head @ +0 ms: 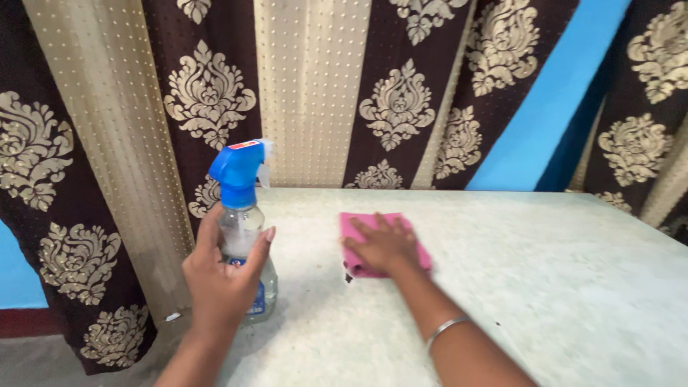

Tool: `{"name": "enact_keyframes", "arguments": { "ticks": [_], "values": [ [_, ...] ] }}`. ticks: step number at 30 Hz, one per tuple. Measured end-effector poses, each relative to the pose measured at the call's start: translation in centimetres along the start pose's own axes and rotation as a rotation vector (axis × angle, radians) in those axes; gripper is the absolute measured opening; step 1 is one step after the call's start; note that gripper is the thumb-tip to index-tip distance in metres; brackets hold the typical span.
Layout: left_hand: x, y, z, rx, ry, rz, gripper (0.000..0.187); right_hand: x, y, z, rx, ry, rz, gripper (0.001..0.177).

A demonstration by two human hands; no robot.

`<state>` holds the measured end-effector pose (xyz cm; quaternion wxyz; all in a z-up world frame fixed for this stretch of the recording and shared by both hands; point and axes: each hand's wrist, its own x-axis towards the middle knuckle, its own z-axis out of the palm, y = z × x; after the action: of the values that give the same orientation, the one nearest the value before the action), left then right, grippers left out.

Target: The person wipes the surface of a white table with a pink cloth while holding a spray bottle in their other hand.

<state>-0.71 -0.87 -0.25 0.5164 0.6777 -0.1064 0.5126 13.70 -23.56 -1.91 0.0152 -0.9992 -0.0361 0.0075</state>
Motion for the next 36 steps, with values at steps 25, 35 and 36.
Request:
{"name": "enact_keyframes", "arguments": {
  "ticks": [25, 35, 36],
  "values": [
    [6.0, 1.5, 0.7, 0.019, -0.324, -0.309, 0.043, -5.0, 19.6, 1.5, -0.067, 0.062, 0.050, 0.073],
    [6.6, 6.2, 8.3, -0.110, -0.733, -0.561, 0.031, -7.9, 35.7, 2.2, -0.055, 0.024, 0.454, 0.077],
    [6.3, 6.9, 9.5, -0.163, -0.764, -0.558, 0.030, -7.9, 36.1, 2.4, -0.052, 0.029, 0.461, 0.078]
  ]
}}
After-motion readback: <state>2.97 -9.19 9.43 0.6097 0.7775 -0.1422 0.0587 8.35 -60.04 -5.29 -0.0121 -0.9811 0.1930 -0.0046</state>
